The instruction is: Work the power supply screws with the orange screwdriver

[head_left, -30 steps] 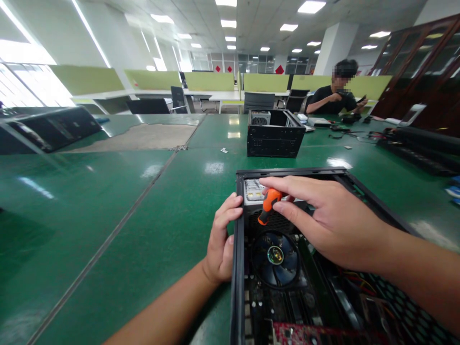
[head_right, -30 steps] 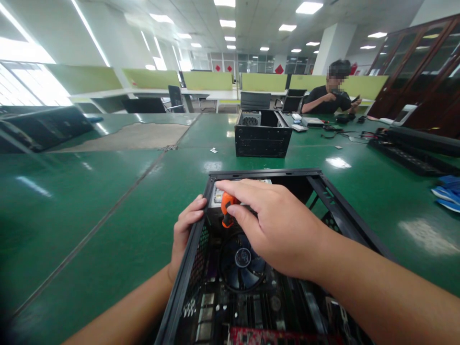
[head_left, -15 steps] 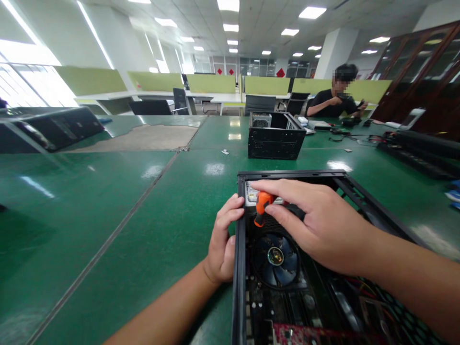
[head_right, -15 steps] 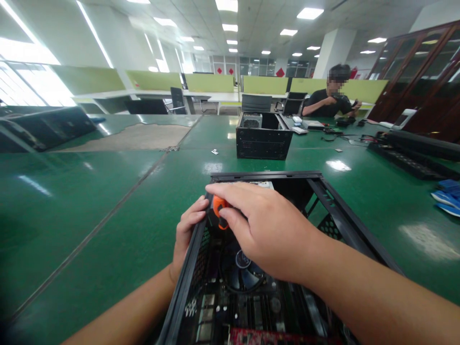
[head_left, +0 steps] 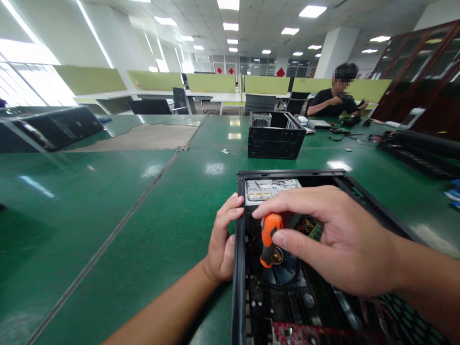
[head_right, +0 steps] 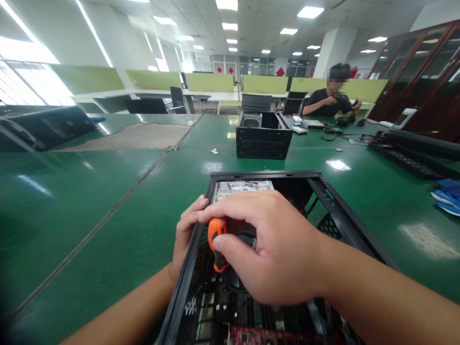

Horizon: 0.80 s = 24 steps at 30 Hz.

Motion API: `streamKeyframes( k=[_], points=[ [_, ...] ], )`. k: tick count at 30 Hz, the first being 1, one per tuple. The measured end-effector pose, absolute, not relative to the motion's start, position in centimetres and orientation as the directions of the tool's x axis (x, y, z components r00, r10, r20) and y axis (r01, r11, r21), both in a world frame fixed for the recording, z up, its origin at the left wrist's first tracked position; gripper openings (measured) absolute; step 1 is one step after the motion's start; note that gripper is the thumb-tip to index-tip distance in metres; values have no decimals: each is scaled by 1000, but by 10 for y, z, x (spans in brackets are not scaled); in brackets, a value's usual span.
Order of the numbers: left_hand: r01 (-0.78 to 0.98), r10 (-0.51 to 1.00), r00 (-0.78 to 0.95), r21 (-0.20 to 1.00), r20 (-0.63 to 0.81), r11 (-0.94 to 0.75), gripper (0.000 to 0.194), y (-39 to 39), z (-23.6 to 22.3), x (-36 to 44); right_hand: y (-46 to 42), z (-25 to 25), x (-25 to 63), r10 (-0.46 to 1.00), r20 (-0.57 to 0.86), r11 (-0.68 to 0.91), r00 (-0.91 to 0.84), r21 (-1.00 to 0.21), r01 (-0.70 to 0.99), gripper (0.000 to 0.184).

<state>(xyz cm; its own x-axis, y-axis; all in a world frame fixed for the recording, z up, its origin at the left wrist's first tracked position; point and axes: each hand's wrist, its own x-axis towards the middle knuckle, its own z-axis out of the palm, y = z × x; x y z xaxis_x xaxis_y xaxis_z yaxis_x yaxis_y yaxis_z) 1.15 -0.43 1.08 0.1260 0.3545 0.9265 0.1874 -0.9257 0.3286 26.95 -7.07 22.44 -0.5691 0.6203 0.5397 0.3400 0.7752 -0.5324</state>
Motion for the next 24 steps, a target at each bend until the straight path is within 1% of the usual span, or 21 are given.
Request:
streamKeyframes(
  k=[3, 8, 11, 13, 15, 16, 18, 19, 20, 21, 23, 24],
  points=[
    [189, 359, 124, 333, 925, -924, 55, -4, 10, 11, -72, 225, 269, 592, 545, 799, -594, -497, 340, 31],
    [167, 349, 120, 328, 929, -930, 55, -4, 11, 12, -72, 226, 270, 604, 544, 792, -582, -494, 360, 32],
    [170, 346, 127, 323, 930, -931, 55, -5, 12, 13, -73, 226, 270, 587, 559, 806, -585, -473, 356, 31],
    [177, 343, 130, 319, 930, -931, 55, -5, 12, 13, -73, 226, 269, 585, 561, 808, -586, -464, 362, 24],
    [185, 347, 130, 321, 929, -929, 54, -4, 13, 12, -73, 227, 268, 600, 548, 797, -582, -471, 378, 9],
    [188, 350, 129, 324, 928, -927, 54, -4, 13, 12, -74, 227, 268, 614, 535, 786, -580, -484, 385, 6],
    [189, 351, 126, 325, 928, -927, 53, -4, 13, 11, -75, 229, 267, 646, 504, 757, -573, -520, 396, 23],
    [186, 348, 124, 323, 929, -928, 53, -4, 13, 11, -76, 230, 267, 661, 491, 742, -568, -538, 400, 28],
    [182, 344, 123, 320, 931, -930, 53, -4, 13, 11, -76, 230, 267, 672, 479, 731, -565, -551, 402, 29],
    [180, 342, 122, 318, 932, -931, 53, -4, 13, 11, -77, 230, 268, 673, 473, 729, -569, -557, 399, 26],
    [185, 345, 124, 320, 930, -929, 53, -3, 12, 11, -77, 230, 269, 648, 469, 746, -600, -552, 373, 10],
    [191, 349, 124, 322, 929, -927, 53, -3, 12, 11, -77, 230, 270, 632, 467, 756, -618, -548, 358, 13]
  ],
)
